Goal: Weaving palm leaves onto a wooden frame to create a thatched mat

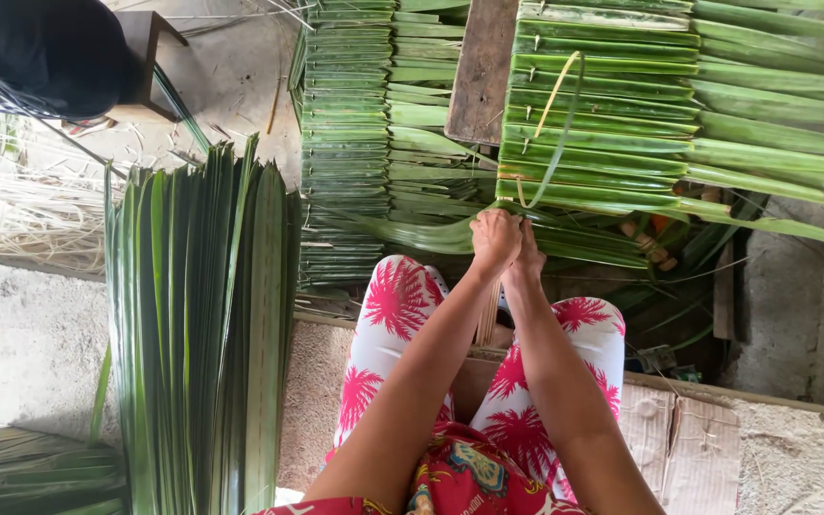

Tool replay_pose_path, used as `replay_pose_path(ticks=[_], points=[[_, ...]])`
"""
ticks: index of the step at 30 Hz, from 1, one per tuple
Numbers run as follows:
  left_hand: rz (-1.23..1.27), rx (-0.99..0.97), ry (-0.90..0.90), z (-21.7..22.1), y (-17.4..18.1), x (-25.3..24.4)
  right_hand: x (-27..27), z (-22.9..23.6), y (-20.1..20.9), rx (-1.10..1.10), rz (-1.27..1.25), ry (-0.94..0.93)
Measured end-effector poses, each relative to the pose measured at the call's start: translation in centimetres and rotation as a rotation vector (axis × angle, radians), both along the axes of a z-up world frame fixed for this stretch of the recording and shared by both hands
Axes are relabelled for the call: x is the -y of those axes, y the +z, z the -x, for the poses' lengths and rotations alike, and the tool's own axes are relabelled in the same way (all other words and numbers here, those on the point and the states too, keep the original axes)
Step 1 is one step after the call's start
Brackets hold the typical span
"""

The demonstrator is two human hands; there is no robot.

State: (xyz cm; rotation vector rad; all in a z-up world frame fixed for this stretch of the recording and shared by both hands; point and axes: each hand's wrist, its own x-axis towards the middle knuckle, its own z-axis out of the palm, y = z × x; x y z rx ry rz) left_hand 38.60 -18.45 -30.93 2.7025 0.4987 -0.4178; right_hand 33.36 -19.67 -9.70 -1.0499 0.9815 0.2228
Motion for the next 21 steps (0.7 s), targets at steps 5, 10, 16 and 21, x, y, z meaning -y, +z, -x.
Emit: replay_pose_path(ticks=[5,10,16,21], points=[[0.077,0.126,0.020,1.2,-0.8,-0.6,-0.2,-0.3,-4.1,-0.011,-0.014,-0.036],[0.368,0.091,0.191,1.3,3.6,-1.5,0.8,-0.3,-8.7,-0.019,-0.027,-0.096],[0.637,0.056,0.385,1.7,5.7,-3.3,2.8,-1.2,-14.8,-0.010,-0.037,-0.165],[0.841,0.090,0.443,1.2,1.3,-3.8,4.3,-0.5,-18.5,-0.019,0.130,-0.111]])
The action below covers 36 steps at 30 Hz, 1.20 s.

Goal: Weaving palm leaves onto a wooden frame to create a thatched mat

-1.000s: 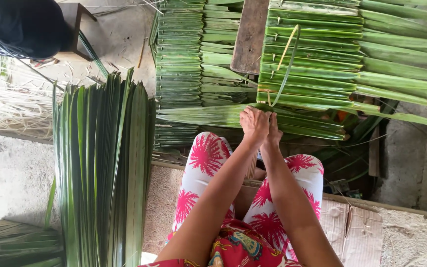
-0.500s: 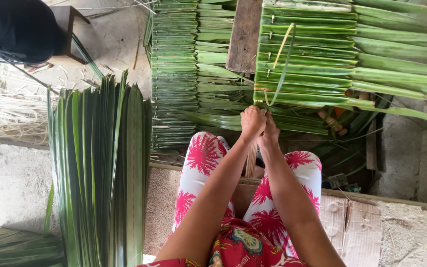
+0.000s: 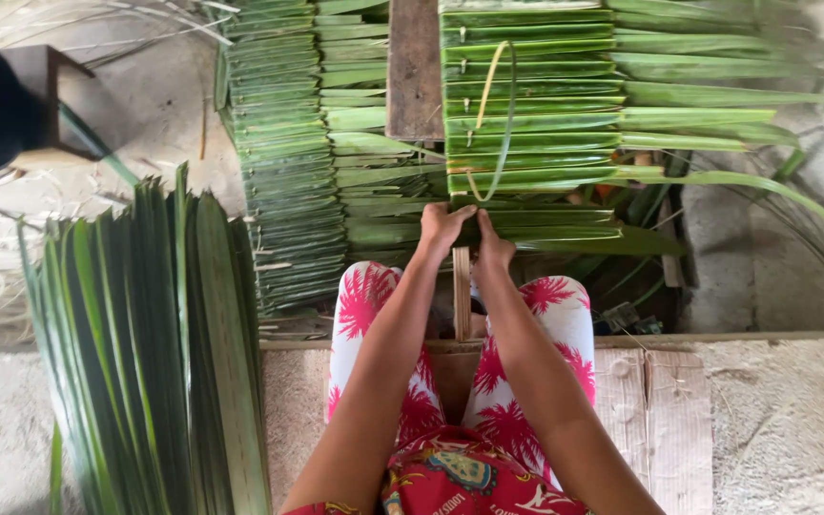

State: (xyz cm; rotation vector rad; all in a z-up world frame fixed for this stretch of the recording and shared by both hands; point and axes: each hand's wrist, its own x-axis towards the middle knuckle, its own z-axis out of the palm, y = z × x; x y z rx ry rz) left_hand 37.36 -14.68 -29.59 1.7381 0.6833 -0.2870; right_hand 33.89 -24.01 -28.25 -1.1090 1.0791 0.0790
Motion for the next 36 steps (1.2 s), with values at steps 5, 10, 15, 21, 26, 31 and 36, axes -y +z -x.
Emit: replay_pose_path(ticks=[5,10,15,21,26,31,36], points=[[0.226,0.044,0.070,-0.5,-1.7,0.6,-0.1,2.8,9.0,0.004,0.119,-0.030],[0.384,0.065,0.132,-1.7,-6.3,-0.4,2.9,4.8,7.1,0.099,-0.077,-0.132],[0.469,0.102,0.149,-1.5,-9.5,-0.6,3.6,4.5,7.0,-0.009,-0.247,-0.062],[0.601,0.075,0.159,-2.0,-8.2,-0.8,6.8,1.3,4.9,0.195,-0.439,-0.285],[0.643,0.066,0.148,-1.4,-5.7,-1.0,7.9,-0.4,3.0,0.205,-0.306,-0.249],[0.666,0.078,0.135,-1.1,-4.3,-1.2,8.1,-1.1,1.8,0.238,-0.210,-0.229],[0.678,0.097,0.124,-0.8,-3.5,-1.1,11.8,-1.5,-6.5,0.230,-0.095,-0.284]])
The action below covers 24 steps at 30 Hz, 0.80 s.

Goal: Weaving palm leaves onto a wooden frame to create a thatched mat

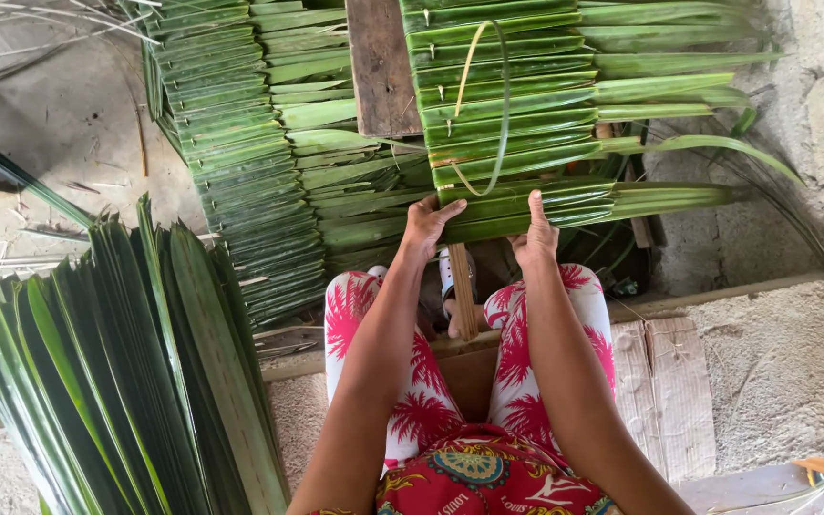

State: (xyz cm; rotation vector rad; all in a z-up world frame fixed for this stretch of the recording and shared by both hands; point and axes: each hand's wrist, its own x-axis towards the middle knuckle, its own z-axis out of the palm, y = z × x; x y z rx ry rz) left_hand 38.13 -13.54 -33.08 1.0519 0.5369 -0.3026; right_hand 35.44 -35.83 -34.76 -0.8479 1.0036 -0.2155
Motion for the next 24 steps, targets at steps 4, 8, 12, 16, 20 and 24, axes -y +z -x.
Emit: replay_pose_path(ticks=[4,8,12,16,20,24], points=[[0.006,0.008,0.032,0.2,-0.7,0.8,-1.2,-0.4,2.0,-0.009,-0.001,-0.050],[-0.109,0.008,0.018,2.4,3.0,0.2,-4.7,0.4,8.1,0.031,-0.068,-0.169],[-0.056,-0.276,0.063,6.9,15.4,-1.3,-6.9,1.1,12.0,0.094,-0.153,-0.257],[0.278,-0.342,0.149,10.4,13.4,0.8,-6.8,1.0,11.8,0.164,-0.193,-0.253],[0.587,-0.006,0.121,11.2,13.1,1.5,-8.3,1.5,16.1,0.164,-0.238,-0.238],[0.724,0.091,0.138,11.7,16.5,1.0,-7.4,0.8,16.0,0.176,-0.256,-0.225]])
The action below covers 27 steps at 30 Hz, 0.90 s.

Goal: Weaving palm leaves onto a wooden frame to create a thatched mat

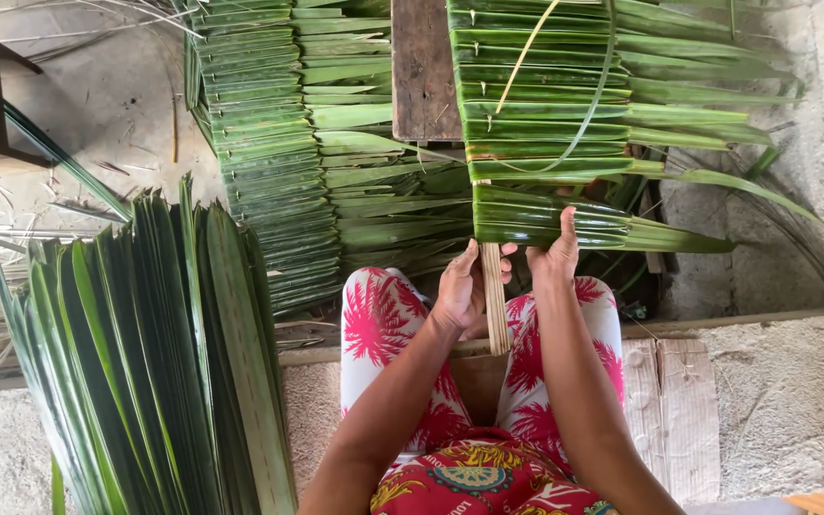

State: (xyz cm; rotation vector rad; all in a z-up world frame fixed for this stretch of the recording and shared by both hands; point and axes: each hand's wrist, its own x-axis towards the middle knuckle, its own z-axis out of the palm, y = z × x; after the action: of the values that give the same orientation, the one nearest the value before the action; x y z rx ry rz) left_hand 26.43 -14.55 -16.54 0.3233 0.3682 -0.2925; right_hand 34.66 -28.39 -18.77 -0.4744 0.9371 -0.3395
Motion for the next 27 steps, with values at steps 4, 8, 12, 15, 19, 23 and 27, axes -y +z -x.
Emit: replay_pose_path(ticks=[4,8,12,15,19,23,27], points=[[0.070,0.030,0.034,0.1,-0.7,0.8,0.1,0.1,0.6,0.017,-0.014,-0.009],[0.071,-0.022,0.075,0.0,-1.2,1.4,-0.5,0.1,1.4,0.002,-0.008,-0.018],[0.066,-0.024,0.109,-0.2,-1.5,1.6,-1.0,-0.3,1.9,0.006,-0.006,-0.041],[0.078,-0.042,0.106,-0.7,-2.6,1.8,-1.0,-1.1,1.3,-0.006,-0.008,-0.069],[0.063,-0.118,0.076,-1.6,-3.0,1.6,-1.8,-1.5,1.7,-0.016,-0.004,-0.074],[-0.044,-0.182,0.017,-2.3,-2.7,1.4,-2.0,-2.5,1.4,-0.024,0.065,-0.097],[-0.120,-0.206,-0.058,-2.4,-1.5,1.1,-2.2,-3.3,1.5,-0.020,0.091,-0.105]])
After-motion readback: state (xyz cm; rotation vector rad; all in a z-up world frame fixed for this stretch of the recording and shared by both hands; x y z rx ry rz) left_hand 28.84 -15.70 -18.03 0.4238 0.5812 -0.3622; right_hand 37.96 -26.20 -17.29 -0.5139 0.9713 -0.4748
